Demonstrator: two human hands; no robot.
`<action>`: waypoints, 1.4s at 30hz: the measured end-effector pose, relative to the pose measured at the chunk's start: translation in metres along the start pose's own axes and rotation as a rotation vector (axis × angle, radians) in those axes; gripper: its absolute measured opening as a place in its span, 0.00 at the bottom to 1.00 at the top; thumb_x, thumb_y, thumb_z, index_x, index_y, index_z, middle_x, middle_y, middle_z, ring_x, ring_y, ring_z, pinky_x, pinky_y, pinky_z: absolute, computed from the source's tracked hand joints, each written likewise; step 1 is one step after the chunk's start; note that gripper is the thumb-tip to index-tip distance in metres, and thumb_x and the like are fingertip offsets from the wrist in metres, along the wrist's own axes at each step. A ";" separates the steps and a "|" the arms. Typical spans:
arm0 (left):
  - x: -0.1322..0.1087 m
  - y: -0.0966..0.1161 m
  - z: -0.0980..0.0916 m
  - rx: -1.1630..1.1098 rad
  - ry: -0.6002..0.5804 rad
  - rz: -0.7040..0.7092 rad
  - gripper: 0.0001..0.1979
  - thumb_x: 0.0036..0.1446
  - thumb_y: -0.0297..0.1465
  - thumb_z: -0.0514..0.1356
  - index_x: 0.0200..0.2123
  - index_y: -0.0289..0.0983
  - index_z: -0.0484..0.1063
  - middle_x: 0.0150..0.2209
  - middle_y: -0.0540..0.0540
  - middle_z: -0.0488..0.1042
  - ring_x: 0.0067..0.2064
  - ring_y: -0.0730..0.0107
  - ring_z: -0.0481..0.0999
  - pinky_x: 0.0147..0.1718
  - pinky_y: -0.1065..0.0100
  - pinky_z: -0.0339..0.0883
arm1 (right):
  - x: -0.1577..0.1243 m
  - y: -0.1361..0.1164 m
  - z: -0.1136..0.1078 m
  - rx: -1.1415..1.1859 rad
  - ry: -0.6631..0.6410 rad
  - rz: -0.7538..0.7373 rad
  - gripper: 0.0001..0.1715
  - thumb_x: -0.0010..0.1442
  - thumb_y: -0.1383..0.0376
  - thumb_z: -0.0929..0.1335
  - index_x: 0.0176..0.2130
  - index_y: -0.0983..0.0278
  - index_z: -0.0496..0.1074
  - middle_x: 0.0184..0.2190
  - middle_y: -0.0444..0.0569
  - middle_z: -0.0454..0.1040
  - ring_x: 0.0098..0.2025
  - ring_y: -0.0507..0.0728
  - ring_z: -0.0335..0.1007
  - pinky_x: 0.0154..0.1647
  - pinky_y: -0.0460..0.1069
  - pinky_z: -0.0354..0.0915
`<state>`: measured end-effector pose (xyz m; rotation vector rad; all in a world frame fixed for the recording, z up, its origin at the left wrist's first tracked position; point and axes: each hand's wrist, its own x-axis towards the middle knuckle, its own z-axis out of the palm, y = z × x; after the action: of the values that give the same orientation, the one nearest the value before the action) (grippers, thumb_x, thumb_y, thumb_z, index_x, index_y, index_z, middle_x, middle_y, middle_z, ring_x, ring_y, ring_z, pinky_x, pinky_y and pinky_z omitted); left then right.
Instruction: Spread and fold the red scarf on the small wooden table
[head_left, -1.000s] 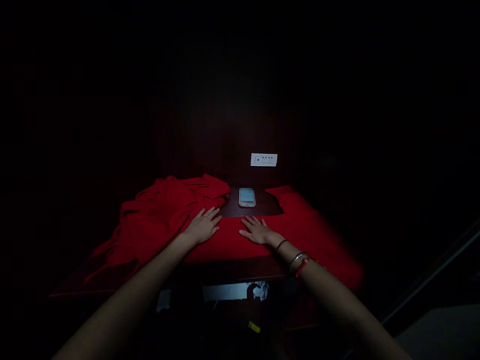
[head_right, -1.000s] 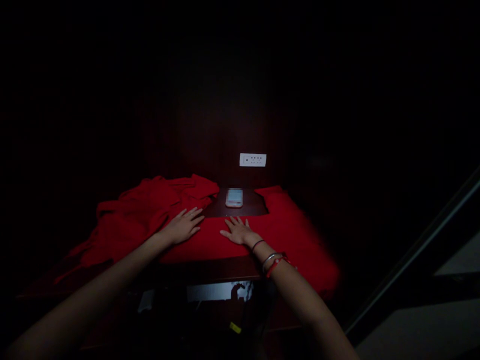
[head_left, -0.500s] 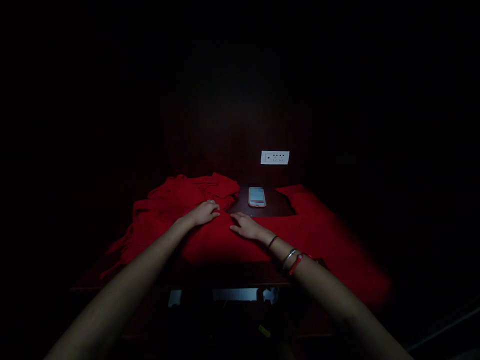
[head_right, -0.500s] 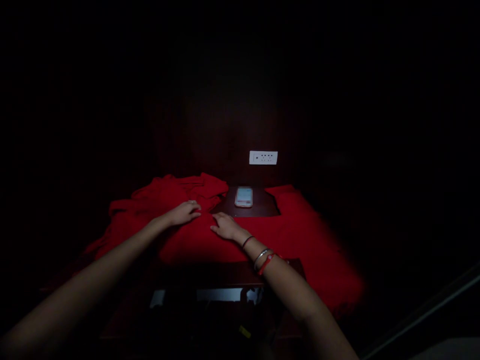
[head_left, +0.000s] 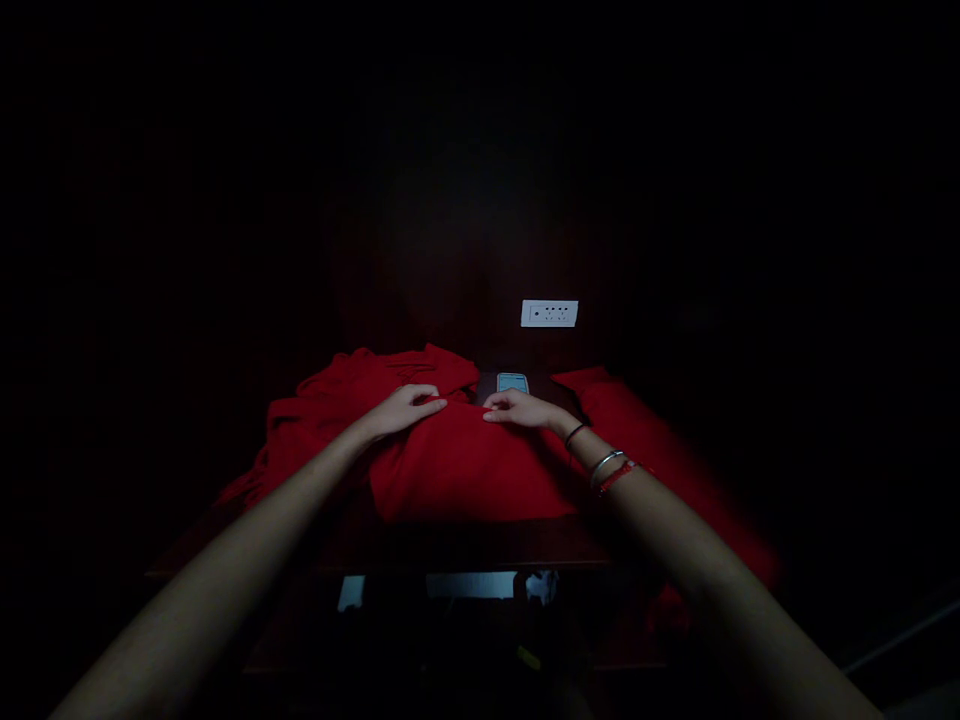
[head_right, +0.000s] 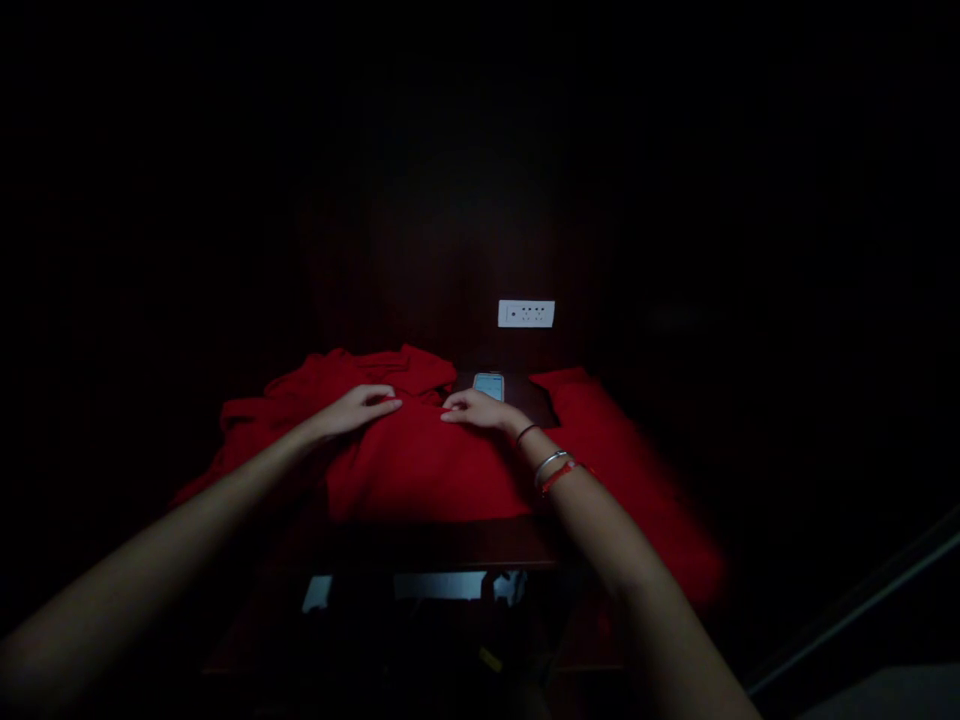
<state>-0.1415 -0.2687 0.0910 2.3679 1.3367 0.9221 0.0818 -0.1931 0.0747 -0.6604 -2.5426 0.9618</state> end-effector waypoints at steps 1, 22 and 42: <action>0.002 0.002 0.001 -0.034 0.020 -0.012 0.16 0.52 0.41 0.49 0.25 0.34 0.65 0.24 0.52 0.64 0.29 0.74 0.63 0.31 0.71 0.59 | -0.006 -0.001 -0.006 0.019 -0.017 0.019 0.11 0.49 0.62 0.64 0.29 0.69 0.67 0.23 0.41 0.64 0.25 0.48 0.56 0.27 0.44 0.54; 0.128 0.035 0.110 -0.041 -0.083 -0.044 0.18 0.51 0.40 0.48 0.23 0.33 0.67 0.22 0.50 0.67 0.27 0.72 0.65 0.24 0.73 0.56 | -0.139 0.053 -0.127 0.048 0.401 0.399 0.17 0.48 0.64 0.67 0.40 0.68 0.69 0.35 0.49 0.71 0.35 0.50 0.64 0.40 0.47 0.60; 0.016 0.030 0.144 0.599 -0.170 0.386 0.16 0.53 0.36 0.51 0.46 0.39 0.63 0.47 0.43 0.63 0.46 0.63 0.63 0.43 0.62 0.58 | -0.200 0.019 -0.014 -0.720 0.451 0.662 0.27 0.52 0.60 0.62 0.52 0.63 0.58 0.51 0.57 0.55 0.50 0.62 0.53 0.46 0.54 0.56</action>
<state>-0.0223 -0.2614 0.0030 3.1542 1.2349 0.4122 0.2606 -0.2803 0.0418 -1.7589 -2.2230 -0.0344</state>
